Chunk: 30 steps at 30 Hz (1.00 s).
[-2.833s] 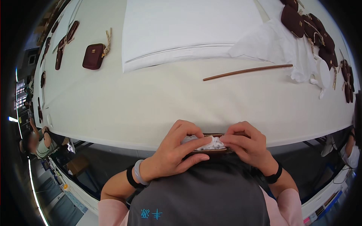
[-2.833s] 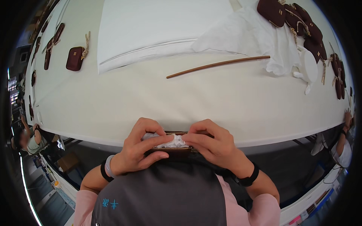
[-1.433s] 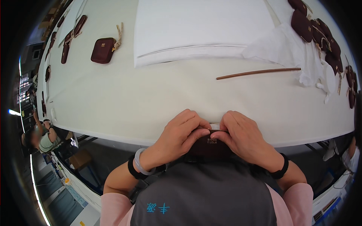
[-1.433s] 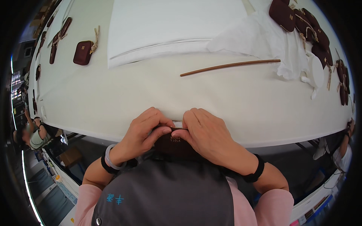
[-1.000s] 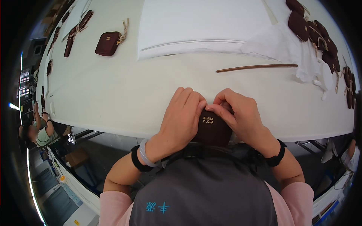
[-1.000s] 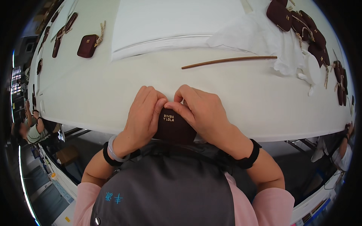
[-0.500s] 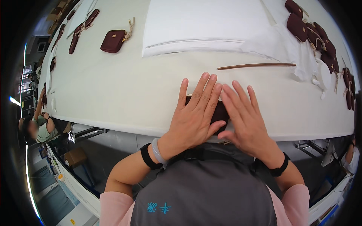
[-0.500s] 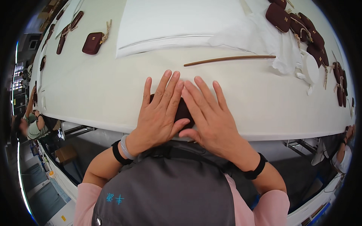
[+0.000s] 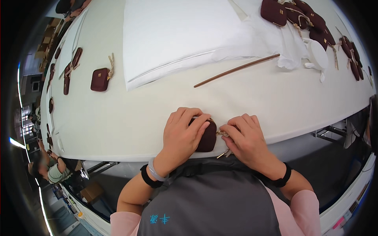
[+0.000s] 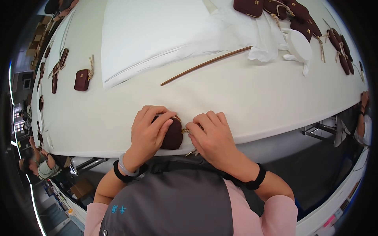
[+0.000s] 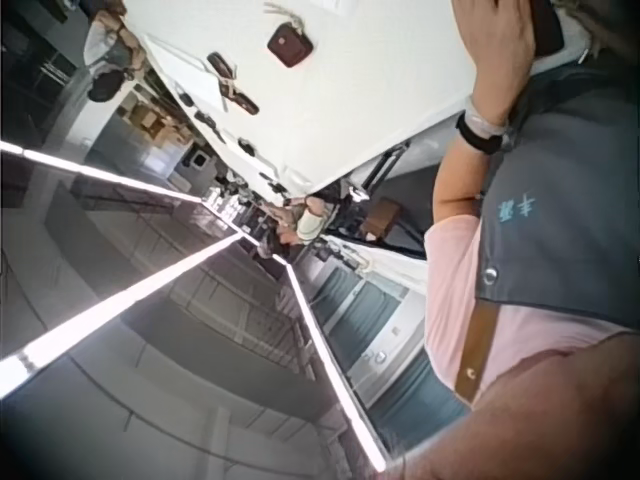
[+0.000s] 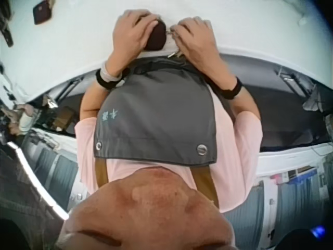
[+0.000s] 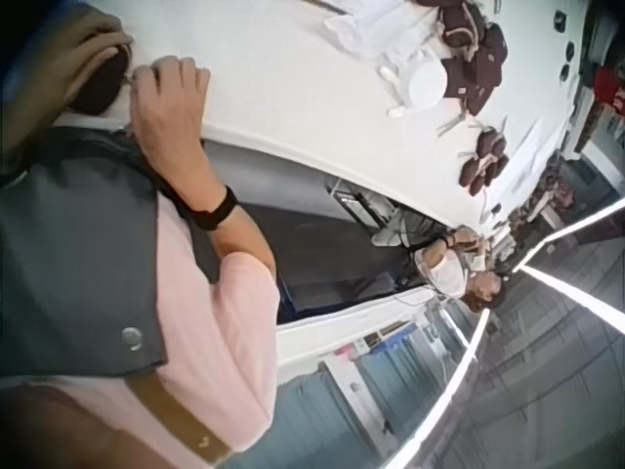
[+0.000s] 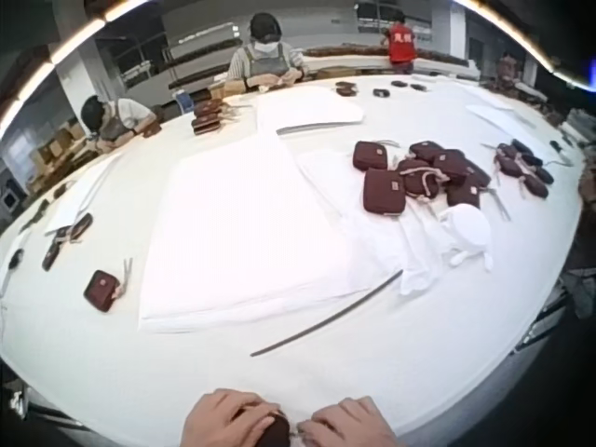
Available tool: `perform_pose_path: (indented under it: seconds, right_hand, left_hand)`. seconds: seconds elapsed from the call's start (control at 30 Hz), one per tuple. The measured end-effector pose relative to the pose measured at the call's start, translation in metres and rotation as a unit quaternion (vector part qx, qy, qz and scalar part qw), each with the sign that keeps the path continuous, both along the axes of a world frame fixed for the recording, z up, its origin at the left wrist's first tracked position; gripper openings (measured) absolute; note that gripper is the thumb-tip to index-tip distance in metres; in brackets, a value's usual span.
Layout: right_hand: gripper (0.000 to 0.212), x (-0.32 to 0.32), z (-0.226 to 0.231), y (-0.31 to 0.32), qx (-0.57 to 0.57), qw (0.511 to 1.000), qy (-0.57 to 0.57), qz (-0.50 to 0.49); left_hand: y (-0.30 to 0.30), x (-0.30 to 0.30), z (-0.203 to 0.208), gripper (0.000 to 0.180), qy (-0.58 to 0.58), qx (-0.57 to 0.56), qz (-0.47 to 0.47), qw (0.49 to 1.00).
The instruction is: The person repeatedly stuffs white tissue paper into small maroon zippered pouches, zips them closed, and places them on a white table. The process is repeated for multiple pouches in a consistent sequence.
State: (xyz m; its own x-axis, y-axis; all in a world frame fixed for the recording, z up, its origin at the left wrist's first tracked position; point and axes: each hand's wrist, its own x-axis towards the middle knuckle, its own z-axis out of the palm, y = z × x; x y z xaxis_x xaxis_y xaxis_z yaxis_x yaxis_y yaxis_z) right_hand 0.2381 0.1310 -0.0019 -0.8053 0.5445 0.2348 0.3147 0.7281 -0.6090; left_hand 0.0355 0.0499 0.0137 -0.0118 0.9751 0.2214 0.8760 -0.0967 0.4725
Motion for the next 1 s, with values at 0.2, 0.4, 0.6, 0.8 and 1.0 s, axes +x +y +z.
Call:
perform_pose_path:
  seconds: [0.2,0.4,0.6,0.8,1.0]
  right_hand:
    - [0.025,0.004,-0.005,0.012,0.01,0.993,0.059,0.098]
    - [0.025,-0.007,-0.012,0.033,-0.04,0.99,0.107,0.085]
    - [0.021,-0.024,-0.01,0.055,-0.157,0.98,0.051,0.114]
    - [0.015,-0.04,-0.002,0.071,-0.19,0.963,0.018,0.192]
    - [0.022,-0.06,-0.004,0.071,-0.196,0.955,0.011,0.223]
  left_hand:
    - [-0.008,-0.002,-0.001,0.017,-0.034,0.019,-0.033,0.999]
    - [-0.009,0.001,-0.004,0.024,-0.039,0.022,-0.048,0.998]
    - [-0.004,-0.008,-0.001,0.028,-0.121,-0.017,-0.016,0.992]
    - [-0.003,-0.016,0.004,0.035,-0.269,-0.101,0.022,0.957]
    - [-0.018,-0.025,-0.002,0.045,-0.441,-0.167,0.101,0.876]
